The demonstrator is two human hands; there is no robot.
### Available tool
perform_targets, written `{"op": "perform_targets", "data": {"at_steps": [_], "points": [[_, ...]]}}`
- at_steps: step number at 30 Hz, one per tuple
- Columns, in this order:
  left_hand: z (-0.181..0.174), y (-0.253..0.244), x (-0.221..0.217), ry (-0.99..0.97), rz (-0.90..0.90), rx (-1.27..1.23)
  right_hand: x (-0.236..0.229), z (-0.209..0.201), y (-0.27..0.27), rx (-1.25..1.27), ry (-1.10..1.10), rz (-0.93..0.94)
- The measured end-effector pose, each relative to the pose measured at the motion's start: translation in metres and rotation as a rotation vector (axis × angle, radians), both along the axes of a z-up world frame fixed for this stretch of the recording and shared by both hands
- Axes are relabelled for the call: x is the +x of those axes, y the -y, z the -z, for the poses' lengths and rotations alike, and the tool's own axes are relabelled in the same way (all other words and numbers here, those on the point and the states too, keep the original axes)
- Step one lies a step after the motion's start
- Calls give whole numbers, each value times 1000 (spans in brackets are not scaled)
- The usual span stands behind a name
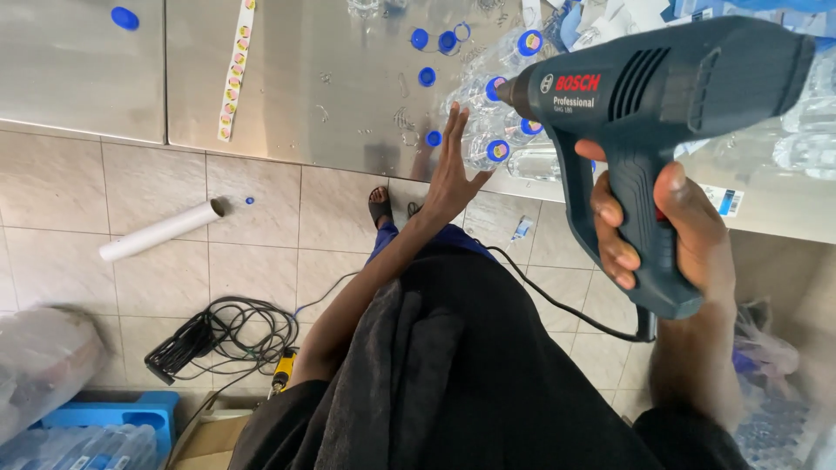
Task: The person uses scissors to cut the plastic off the necks of several water bottles on a metal table. They then use a heat gun to apply heat to the cut edges of the bottles.
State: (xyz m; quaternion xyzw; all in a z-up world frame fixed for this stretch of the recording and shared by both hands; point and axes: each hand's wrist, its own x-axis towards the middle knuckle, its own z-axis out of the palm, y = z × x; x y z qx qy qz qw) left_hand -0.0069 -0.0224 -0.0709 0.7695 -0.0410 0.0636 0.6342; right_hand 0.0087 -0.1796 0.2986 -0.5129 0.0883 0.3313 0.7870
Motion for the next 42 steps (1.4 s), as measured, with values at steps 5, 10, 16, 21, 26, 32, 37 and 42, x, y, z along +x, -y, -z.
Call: {"op": "perform_targets", "data": {"at_steps": [5, 10, 16, 21, 26, 32, 37, 42], "points": [[-6, -2, -1, 3, -1, -22, -39, -30, 9, -52, -19, -11], [-7, -3, -1, 15, 9, -6, -51, -22, 22, -120, -89, -47], [-5, -7, -1, -31, 13, -12, -38, -20, 21, -89, 12, 59], [-2, -4, 0, -21, -4, 13, -23, -7, 22, -118, 22, 79], [1, -3, 1, -26, 3, 36, -3, -3, 6, -28, 54, -12], [-5, -9, 0, -39, 8, 36, 28, 9, 0, -89, 106, 45], [-6, -10, 1, -29, 25, -11, 16, 2, 33, -111, 151, 146], [-6, -16, -5, 18, 26, -43, -56, 21, 116, -143, 477, 347]]}}
